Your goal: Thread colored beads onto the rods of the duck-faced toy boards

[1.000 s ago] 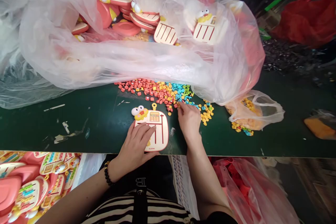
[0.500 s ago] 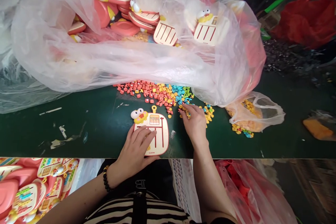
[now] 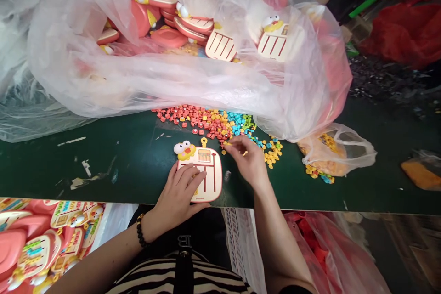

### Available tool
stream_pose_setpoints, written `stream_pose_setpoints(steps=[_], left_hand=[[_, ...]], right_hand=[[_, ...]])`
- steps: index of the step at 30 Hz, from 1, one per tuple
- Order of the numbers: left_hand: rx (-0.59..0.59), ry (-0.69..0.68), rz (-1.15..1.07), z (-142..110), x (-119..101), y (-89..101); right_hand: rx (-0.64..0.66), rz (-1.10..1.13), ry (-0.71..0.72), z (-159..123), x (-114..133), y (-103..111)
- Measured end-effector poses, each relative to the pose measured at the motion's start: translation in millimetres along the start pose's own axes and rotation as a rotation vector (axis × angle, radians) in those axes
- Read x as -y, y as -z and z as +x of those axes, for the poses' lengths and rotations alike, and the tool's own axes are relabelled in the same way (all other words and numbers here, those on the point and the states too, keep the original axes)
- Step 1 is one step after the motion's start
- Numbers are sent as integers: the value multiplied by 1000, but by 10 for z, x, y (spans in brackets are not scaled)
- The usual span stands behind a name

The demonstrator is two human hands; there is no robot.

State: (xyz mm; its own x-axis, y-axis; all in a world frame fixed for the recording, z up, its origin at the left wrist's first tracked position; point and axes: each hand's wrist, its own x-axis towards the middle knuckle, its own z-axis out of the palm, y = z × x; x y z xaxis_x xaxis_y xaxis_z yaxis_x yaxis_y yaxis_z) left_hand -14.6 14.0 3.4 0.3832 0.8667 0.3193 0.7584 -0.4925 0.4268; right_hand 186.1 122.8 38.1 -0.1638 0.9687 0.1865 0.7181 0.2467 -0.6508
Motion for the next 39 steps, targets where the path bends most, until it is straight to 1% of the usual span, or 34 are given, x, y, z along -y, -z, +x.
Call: stream_pose_setpoints(steps=[1,2,3,6,7,9,12,14,16,19,21,23,25,27,29,32,34,36,39], left_hand=[[0,2,3,-1,0,0],[-2,6,4,-1,0,0],[-5,10,4,-1,-1,1],[-14,27,-12,-1,-10,5],[-20,38,-20,-2,-13,4],[-42,64,-34,-8,-14,-4],[-82,72,-48,-26,1,-38],[-100,63,-54,-38,17,-69],[-100,58,-55,-45,30,-95],[-82,58,-43,-35,32,-102],[-61,68,-36,-18,22,-81],[-29,75,-34,0,9,-47],[-8,71,-33,11,0,-13],[-4,53,-21,15,-3,10],[-4,33,-7,17,-2,21],[2,22,4,23,-3,26],[5,28,5,29,-9,30],[6,40,4,34,-17,35],[9,51,-2,35,-26,41]], right_hand=[[22,77,35,-79,47,-60],[19,99,68,-148,84,-125],[-5,70,93,-205,109,-188],[-105,-155,142,-322,136,-307],[-114,-215,154,-363,142,-317],[-97,-270,175,-480,171,-311],[-63,-264,172,-731,262,-313],[-24,-246,172,-877,334,-354],[13,-236,187,-942,392,-412],[18,-207,208,-876,425,-453],[-25,-145,184,-786,400,-414],[-123,-97,114,-710,331,-324],[-227,-113,32,-656,215,-203],[-264,-174,-28,-596,68,-83],[-236,-236,-49,-502,-79,3],[-154,-351,0,-303,-231,29],[-111,-435,41,-175,-268,-8],[-100,-486,47,-91,-269,-60],[-114,-474,36,-43,-253,-103]])
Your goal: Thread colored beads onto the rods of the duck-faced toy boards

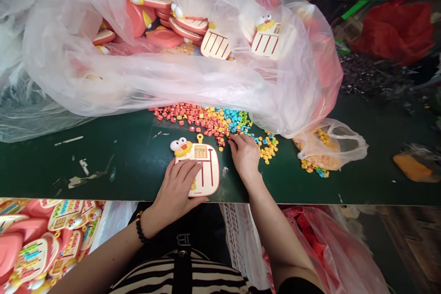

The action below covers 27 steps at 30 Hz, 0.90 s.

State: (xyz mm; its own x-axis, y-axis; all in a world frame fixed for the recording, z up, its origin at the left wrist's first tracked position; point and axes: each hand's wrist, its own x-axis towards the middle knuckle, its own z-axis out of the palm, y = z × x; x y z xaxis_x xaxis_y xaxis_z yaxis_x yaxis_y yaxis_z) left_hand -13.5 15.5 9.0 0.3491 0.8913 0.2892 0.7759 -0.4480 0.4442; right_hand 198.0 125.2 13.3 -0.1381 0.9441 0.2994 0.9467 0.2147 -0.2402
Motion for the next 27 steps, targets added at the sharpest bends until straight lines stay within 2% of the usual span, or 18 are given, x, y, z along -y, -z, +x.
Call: stream_pose_setpoints(steps=[5,8,12,15,17,19,22,24,27], left_hand=[[-10,-5,27,-5,2,-6],[-14,-21,38,1,1,-10],[-11,-13,43,10,-10,-9],[-1,-4,49,13,-15,-7],[3,-3,47,12,-13,-8],[0,-5,45,11,-9,-13],[-6,-15,54,10,-5,-24],[-5,-17,64,10,-4,-29],[4,-17,70,12,-3,-32]], right_hand=[[49,207,51,171,-78,100],[42,86,22,353,-140,143],[136,-86,76,477,-160,81],[69,-60,21,445,-174,94],[5,57,-53,360,-142,157],[-8,237,-68,219,-35,215],[36,438,90,-29,214,191],[35,442,225,-145,340,116],[43,370,325,-190,372,58]])
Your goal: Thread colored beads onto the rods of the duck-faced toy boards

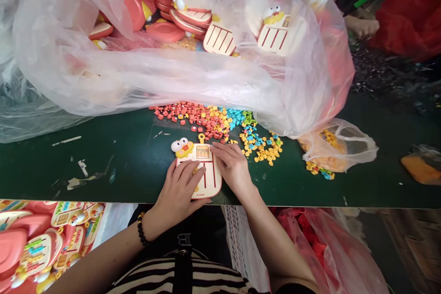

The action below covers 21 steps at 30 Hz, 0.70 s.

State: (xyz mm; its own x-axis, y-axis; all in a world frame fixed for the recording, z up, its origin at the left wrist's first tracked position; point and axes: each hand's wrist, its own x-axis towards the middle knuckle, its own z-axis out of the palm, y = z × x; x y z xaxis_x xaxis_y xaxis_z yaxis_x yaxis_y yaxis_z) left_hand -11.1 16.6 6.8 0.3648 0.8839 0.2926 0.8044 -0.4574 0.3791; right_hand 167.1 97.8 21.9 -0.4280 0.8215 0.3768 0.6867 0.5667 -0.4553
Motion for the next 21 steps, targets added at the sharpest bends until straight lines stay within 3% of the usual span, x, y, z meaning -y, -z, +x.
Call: stream_pose_setpoints(steps=[6,9,15,21], left_hand=[[9,1,-12,3,1,7],[6,3,-11,5,-3,13],[-32,18,-52,-15,-5,-13],[-50,14,-61,-36,0,-27]], right_hand=[[221,-119,166,6,38,291],[234,-119,202,-79,166,301],[14,126,18,-213,326,9],[208,416,-157,-45,183,246]])
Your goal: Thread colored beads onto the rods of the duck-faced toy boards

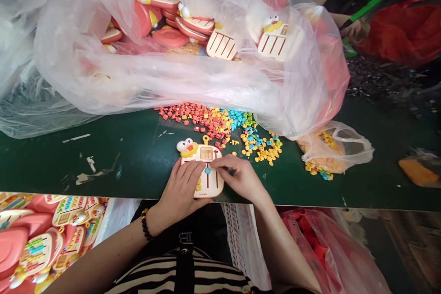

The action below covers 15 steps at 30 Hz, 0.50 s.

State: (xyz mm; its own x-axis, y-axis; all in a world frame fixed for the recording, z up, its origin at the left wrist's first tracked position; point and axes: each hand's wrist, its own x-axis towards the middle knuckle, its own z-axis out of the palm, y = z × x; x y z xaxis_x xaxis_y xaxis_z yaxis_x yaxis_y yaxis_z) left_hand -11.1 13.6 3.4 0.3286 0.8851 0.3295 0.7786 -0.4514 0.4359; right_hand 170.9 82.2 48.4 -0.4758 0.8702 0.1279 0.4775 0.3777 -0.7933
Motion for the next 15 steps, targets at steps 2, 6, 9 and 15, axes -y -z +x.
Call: stream_pose_setpoints(steps=[2,6,9,15], left_hand=[[21,-7,28,12,-9,11],[31,-20,73,33,-26,29],[28,-27,78,34,-27,32],[30,-40,84,33,-22,35]], right_hand=[[-104,78,-52,68,-55,55],[-299,-83,17,156,-212,-112],[-363,-386,89,94,-275,-261],[-342,-585,118,-90,-189,-263]])
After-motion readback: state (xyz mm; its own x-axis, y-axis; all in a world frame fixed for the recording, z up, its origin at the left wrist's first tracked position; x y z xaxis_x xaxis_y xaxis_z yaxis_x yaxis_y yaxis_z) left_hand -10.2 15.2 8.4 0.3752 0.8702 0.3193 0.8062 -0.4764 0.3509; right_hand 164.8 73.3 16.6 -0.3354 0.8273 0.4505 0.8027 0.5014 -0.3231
